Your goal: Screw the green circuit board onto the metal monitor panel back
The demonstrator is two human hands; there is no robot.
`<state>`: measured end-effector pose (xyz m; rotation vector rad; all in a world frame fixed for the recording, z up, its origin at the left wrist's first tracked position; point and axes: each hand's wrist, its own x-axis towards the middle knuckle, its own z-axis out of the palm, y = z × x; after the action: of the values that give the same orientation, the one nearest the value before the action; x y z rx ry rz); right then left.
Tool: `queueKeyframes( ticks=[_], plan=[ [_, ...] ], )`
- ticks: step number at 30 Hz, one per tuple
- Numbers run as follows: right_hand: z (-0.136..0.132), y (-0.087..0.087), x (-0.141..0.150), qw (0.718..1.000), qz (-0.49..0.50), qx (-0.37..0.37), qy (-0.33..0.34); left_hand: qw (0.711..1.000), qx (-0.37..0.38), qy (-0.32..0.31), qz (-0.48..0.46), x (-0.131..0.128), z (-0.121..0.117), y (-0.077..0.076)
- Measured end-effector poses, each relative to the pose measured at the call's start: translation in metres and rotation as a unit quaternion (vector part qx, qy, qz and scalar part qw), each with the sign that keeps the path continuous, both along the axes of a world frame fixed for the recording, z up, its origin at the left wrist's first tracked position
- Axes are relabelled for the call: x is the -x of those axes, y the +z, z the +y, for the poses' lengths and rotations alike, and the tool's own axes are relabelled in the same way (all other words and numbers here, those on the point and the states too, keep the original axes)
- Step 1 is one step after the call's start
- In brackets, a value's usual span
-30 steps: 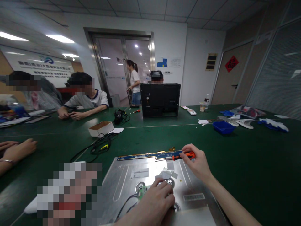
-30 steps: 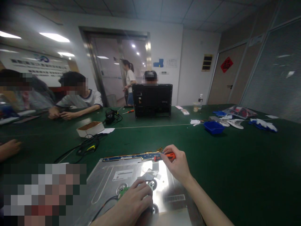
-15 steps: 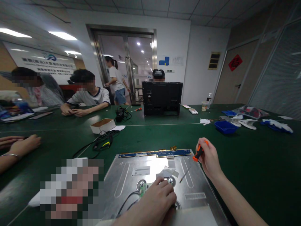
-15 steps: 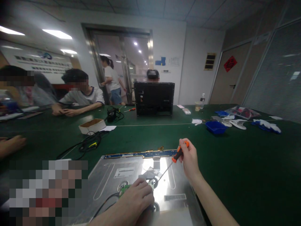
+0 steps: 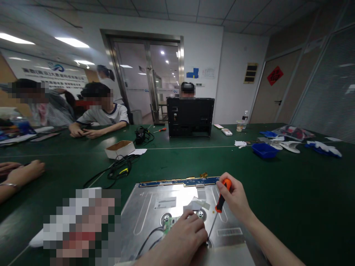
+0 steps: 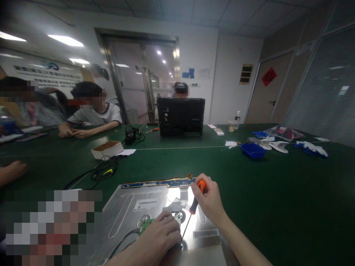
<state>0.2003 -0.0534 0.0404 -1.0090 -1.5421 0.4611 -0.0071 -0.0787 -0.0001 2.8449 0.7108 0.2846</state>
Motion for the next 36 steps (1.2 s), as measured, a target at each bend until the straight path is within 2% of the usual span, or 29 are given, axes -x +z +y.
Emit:
queueKeyframes(
  ticks=[6,15,29,36],
  plan=[
    [-0.015,0.003,0.006,0.994,-0.061,-0.084,0.016,0.999,0.008,0.018,-0.030,0.000,-0.004,0.000],
    [-0.028,0.003,0.013,0.983,-0.102,-0.147,0.034,0.999,0.019,0.013,-0.024,-0.001,-0.003,0.003],
    [-0.028,0.004,0.009,0.970,-0.167,-0.174,0.016,0.999,0.019,0.030,-0.023,-0.004,-0.006,0.005],
    [-0.028,-0.004,0.013,0.972,-0.158,-0.176,0.004,0.999,0.024,0.029,-0.030,-0.004,-0.006,0.005]
  ],
)
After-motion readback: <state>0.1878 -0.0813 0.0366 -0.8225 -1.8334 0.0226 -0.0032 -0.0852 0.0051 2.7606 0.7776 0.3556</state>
